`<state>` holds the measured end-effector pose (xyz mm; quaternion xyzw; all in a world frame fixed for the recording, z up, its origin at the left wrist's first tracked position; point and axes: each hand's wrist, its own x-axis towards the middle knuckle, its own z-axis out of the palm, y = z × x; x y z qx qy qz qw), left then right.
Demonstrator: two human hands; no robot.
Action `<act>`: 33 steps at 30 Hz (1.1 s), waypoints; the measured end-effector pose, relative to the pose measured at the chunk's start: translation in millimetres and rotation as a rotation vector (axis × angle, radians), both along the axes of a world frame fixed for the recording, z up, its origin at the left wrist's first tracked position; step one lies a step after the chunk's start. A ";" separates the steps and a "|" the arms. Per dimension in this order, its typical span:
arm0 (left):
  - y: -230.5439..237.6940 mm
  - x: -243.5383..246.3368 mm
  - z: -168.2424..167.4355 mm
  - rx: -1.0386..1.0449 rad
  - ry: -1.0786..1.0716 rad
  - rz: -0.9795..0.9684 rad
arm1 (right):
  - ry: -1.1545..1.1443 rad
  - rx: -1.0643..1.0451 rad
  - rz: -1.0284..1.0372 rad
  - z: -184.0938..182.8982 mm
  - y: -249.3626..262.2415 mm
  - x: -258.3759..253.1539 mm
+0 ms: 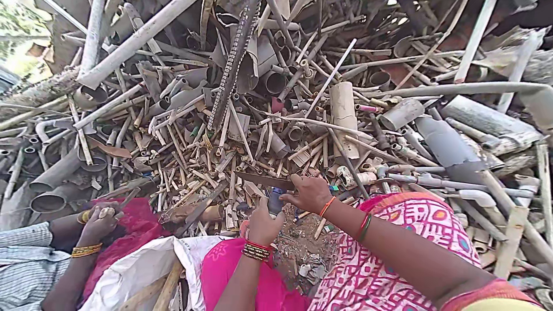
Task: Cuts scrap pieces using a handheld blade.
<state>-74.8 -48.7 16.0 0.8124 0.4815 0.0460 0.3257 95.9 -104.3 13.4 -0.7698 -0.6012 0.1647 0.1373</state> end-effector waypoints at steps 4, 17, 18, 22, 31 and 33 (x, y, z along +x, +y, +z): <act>-8.4 2.8 0.8 0.025 -0.002 0.006 | 0.000 -0.005 0.033 5.0 -5.2 7.5; -15.0 -4.3 10.1 0.100 0.081 -0.017 | 0.137 -0.087 0.206 3.2 2.4 18.5; -14.4 -5.4 11.1 0.072 0.062 -0.007 | 0.158 -0.082 0.212 2.7 2.2 18.8; -14.1 -4.8 2.8 -0.230 -0.263 0.143 | 0.300 0.032 0.170 -3.1 -0.1 19.9; -18.0 1.5 9.0 -0.474 -0.485 0.241 | 0.543 0.140 0.180 -14.7 -4.2 29.6; -16.6 0.3 10.4 -0.389 -0.440 0.218 | 0.598 0.222 0.130 -16.1 -7.1 29.2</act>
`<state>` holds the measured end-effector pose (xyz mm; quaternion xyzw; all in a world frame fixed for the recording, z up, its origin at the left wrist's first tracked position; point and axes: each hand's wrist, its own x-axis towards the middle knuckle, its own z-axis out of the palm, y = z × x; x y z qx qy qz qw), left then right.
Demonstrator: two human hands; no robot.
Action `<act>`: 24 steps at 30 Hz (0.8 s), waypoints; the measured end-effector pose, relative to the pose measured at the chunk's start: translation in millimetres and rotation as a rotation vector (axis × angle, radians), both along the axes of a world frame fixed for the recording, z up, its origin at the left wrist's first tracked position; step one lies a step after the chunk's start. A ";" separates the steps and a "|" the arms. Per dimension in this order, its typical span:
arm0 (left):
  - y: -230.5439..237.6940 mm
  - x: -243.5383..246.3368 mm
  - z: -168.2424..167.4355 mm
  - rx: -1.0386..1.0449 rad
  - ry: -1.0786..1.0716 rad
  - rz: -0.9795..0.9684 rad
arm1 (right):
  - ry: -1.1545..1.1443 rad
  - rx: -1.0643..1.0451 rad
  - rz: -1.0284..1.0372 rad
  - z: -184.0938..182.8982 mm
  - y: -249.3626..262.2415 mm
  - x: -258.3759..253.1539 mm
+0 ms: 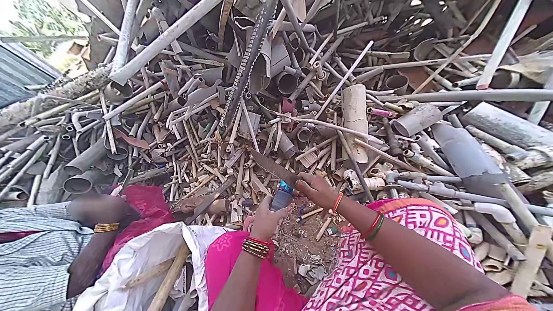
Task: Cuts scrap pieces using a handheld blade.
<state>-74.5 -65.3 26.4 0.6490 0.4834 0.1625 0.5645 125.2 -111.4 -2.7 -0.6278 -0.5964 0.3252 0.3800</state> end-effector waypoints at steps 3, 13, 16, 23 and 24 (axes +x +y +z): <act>1.0 -0.6 -2.3 0.071 0.063 0.005 | -0.092 0.096 -0.175 1.9 -3.2 0.7; 9.2 -2.5 11.0 0.158 0.426 -0.299 | -0.758 0.342 0.045 -3.1 0.3 -1.2; 10.6 -8.1 16.9 0.171 0.485 -0.379 | -0.823 0.414 0.101 -9.2 5.5 -0.5; 13.7 -11.0 20.9 0.068 0.579 -0.376 | -0.754 0.157 0.236 -11.7 14.7 -4.1; 13.9 -11.1 20.4 0.049 0.580 -0.369 | -0.749 0.064 0.249 -8.5 15.0 -6.2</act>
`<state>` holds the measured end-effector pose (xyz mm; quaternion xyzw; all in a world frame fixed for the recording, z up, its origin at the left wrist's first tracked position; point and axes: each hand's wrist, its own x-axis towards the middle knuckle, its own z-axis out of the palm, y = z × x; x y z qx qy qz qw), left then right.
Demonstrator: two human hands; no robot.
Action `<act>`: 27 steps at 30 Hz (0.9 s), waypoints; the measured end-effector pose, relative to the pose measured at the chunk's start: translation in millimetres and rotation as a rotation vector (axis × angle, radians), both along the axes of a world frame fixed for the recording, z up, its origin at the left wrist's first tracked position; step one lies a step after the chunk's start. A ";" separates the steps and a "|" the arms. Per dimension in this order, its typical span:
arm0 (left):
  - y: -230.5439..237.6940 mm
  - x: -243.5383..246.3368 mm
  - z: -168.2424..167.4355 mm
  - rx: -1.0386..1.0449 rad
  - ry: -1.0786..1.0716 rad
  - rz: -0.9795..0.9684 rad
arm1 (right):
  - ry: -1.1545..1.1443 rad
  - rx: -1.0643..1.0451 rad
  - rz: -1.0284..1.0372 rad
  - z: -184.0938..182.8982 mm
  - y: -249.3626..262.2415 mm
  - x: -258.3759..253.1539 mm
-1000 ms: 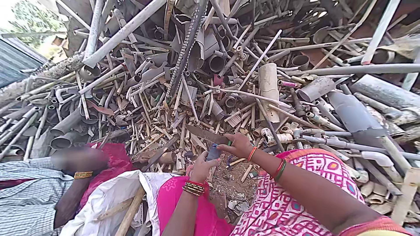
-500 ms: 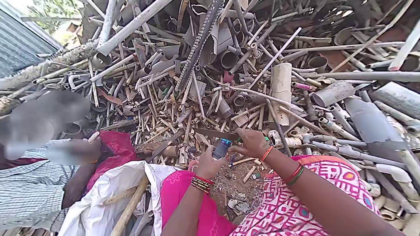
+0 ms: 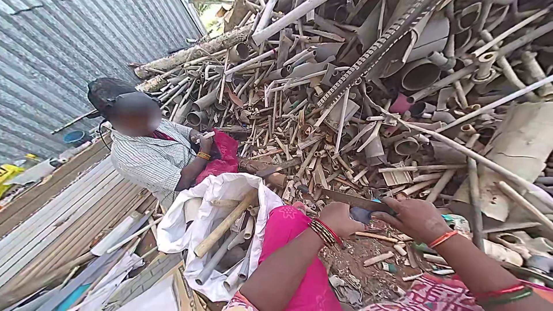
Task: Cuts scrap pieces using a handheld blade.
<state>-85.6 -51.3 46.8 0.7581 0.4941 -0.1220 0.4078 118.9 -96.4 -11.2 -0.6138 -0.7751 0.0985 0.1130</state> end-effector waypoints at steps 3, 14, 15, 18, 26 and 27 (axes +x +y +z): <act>3.0 0.8 -9.1 -0.037 -0.093 0.091 | 0.044 -0.075 -0.031 1.1 0.2 0.7; -6.3 20.3 -23.7 -0.425 -0.580 0.472 | 0.474 0.156 -0.093 -13.1 -3.6 20.9; -6.4 20.6 -26.7 -0.329 -0.529 0.370 | 0.485 0.106 -0.124 -11.2 -5.2 20.6; -5.6 30.1 -24.3 0.057 -0.073 -0.001 | 0.275 -0.153 -0.238 9.1 -10.2 10.2; -12.1 48.8 -30.8 0.329 0.212 -0.057 | 0.184 -0.229 -0.219 20.0 -5.7 -0.1; -11.0 49.6 -29.7 0.297 0.178 -0.017 | 0.197 -0.190 -0.196 17.5 -5.2 1.9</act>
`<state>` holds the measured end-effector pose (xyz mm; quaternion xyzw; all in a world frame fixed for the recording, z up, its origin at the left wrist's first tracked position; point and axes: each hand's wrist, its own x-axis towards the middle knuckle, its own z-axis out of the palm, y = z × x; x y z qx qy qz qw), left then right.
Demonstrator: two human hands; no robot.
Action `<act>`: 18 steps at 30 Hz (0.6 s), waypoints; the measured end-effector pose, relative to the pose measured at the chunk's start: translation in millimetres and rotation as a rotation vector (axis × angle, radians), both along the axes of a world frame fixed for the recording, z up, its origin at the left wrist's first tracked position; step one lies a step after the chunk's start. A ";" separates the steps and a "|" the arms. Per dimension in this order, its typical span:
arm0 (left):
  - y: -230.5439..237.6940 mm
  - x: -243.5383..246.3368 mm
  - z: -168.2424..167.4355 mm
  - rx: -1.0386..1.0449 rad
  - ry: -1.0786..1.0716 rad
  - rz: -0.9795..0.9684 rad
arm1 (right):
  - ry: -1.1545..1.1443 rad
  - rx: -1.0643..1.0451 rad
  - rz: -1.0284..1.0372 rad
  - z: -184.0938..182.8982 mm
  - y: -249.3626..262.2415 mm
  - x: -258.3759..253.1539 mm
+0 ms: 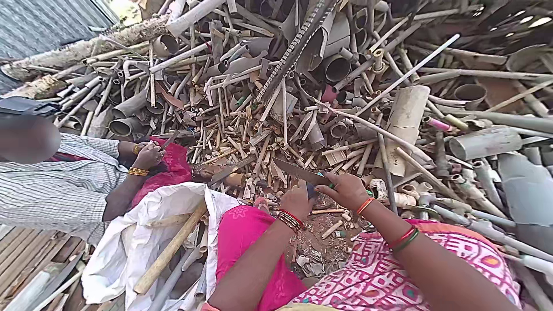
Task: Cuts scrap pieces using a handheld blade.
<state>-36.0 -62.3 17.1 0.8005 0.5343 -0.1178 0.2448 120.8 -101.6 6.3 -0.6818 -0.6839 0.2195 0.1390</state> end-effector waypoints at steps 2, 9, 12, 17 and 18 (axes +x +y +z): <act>4.4 -3.5 -2.2 -0.082 -0.208 0.148 | 0.087 0.140 0.029 -5.3 -0.1 4.4; 60.1 -61.0 11.9 -0.284 -1.229 0.899 | 0.697 0.768 -0.415 1.1 -33.9 58.5; 33.8 -47.5 9.2 -0.161 -0.983 0.593 | 0.600 0.600 -0.574 -0.2 -29.5 59.9; 21.6 -26.7 6.4 0.017 -0.497 0.141 | 0.248 0.309 -0.297 11.4 -32.5 34.4; 20.7 -26.4 6.8 0.072 -0.435 0.077 | 0.186 0.292 -0.244 11.6 -31.9 30.8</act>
